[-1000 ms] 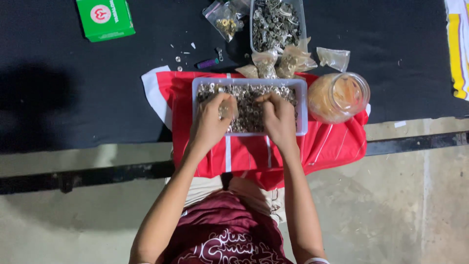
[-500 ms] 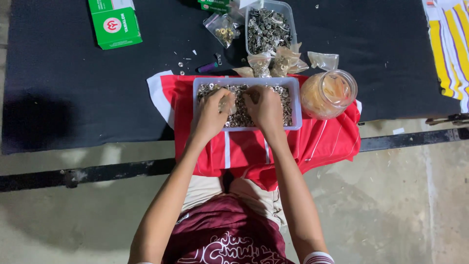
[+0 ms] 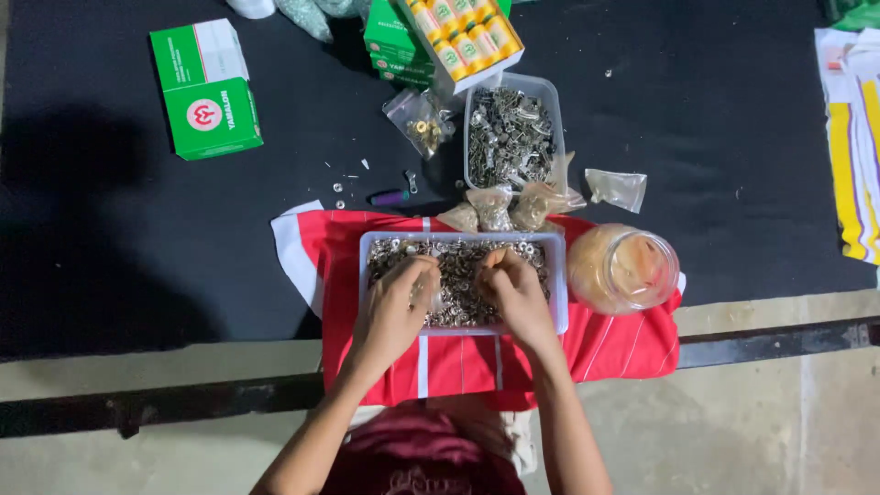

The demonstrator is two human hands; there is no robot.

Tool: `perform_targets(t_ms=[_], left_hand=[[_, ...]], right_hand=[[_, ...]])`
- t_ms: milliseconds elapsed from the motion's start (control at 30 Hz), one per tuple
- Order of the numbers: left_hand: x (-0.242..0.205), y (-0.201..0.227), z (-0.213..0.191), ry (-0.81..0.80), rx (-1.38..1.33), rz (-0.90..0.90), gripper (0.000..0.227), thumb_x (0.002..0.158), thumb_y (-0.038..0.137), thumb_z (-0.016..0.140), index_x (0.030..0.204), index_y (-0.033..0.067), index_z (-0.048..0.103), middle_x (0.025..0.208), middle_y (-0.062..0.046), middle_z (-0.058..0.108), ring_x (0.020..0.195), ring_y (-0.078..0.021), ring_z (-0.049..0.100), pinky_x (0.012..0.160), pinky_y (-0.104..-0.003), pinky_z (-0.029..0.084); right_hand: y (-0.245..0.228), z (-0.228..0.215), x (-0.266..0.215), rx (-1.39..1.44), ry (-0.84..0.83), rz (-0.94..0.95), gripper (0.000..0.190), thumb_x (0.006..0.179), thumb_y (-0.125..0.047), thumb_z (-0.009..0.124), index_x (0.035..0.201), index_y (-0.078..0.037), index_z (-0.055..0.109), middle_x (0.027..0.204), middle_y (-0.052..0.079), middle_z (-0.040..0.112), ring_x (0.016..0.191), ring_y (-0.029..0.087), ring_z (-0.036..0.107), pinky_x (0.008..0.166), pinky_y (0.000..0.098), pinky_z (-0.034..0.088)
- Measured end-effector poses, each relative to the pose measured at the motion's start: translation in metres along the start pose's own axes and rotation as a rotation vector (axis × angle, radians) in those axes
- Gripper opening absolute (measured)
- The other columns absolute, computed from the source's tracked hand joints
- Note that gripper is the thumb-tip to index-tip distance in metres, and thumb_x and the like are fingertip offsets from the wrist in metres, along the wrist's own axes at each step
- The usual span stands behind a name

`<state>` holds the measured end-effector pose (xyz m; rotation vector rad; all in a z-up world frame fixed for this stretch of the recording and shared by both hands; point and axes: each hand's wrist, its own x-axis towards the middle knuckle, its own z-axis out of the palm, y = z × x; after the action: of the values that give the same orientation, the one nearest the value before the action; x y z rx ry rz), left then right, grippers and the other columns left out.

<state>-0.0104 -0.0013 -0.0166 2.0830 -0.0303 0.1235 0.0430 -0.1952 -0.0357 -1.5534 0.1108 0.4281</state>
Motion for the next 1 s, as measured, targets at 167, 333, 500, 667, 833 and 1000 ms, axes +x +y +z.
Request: perform_targets(t_ms=[167,333,500,667,833,1000], left_hand=[[0.015,-0.007,0.002,-0.044,-0.008,-0.021,0.024,0.086,-0.010,0.062,0.102,0.0073,0.067,0.111,-0.013,0.072,0.105,-0.0383,0.070,0.086,-0.047,0.058],[0.015,0.003,-0.007,-0.107,0.005,-0.108,0.032,0.084,-0.010,0.064,0.110,0.0095,0.067,0.109,-0.012,0.072,0.100,-0.0362,0.071,0.084,-0.045,0.060],[0.018,0.018,-0.012,-0.125,0.020,-0.108,0.040,0.085,-0.011,0.063,0.121,0.0060,0.066,0.112,-0.019,0.070,0.101,-0.0398,0.069,0.086,-0.048,0.059],[0.014,0.009,-0.009,-0.147,0.082,-0.081,0.041,0.084,-0.008,0.064,0.121,0.0073,0.068,0.115,-0.014,0.069,0.103,-0.0384,0.069,0.084,-0.045,0.059],[0.011,0.003,-0.006,-0.111,0.041,-0.096,0.041,0.080,-0.012,0.067,0.117,0.0063,0.067,0.107,-0.015,0.071,0.097,-0.0404,0.070,0.079,-0.046,0.059],[0.011,-0.005,-0.002,-0.103,0.029,-0.090,0.030,0.084,-0.004,0.063,0.111,0.0094,0.066,0.099,-0.014,0.071,0.094,-0.0412,0.070,0.077,-0.047,0.058]], right_hand=[[-0.002,-0.004,0.010,-0.184,0.034,-0.014,0.009,0.085,0.001,0.063,0.093,0.000,0.068,0.080,0.016,0.067,0.077,0.023,0.060,0.070,0.0367,0.051],[-0.022,0.011,0.000,-0.206,0.029,-0.054,0.034,0.088,0.008,0.050,0.113,0.003,0.071,0.090,0.023,0.069,0.088,0.029,0.062,0.084,0.0424,0.053],[-0.020,0.012,-0.004,-0.246,0.072,-0.129,0.041,0.093,0.004,0.035,0.101,-0.001,0.075,0.062,0.009,0.052,0.064,0.020,0.049,0.069,0.0319,0.048],[-0.047,0.029,-0.021,-0.491,0.087,-0.124,0.038,0.097,-0.001,0.039,0.111,-0.005,0.073,0.072,0.018,0.062,0.067,0.029,0.055,0.072,0.0420,0.049],[-0.049,0.034,-0.021,-0.644,0.040,-0.132,0.035,0.098,-0.003,0.046,0.123,-0.009,0.070,0.076,0.020,0.071,0.067,0.035,0.066,0.069,0.0453,0.051],[-0.060,0.040,-0.023,-0.771,0.006,-0.116,0.035,0.098,-0.008,0.048,0.126,-0.014,0.069,0.087,0.024,0.072,0.080,0.045,0.071,0.075,0.0530,0.054]])
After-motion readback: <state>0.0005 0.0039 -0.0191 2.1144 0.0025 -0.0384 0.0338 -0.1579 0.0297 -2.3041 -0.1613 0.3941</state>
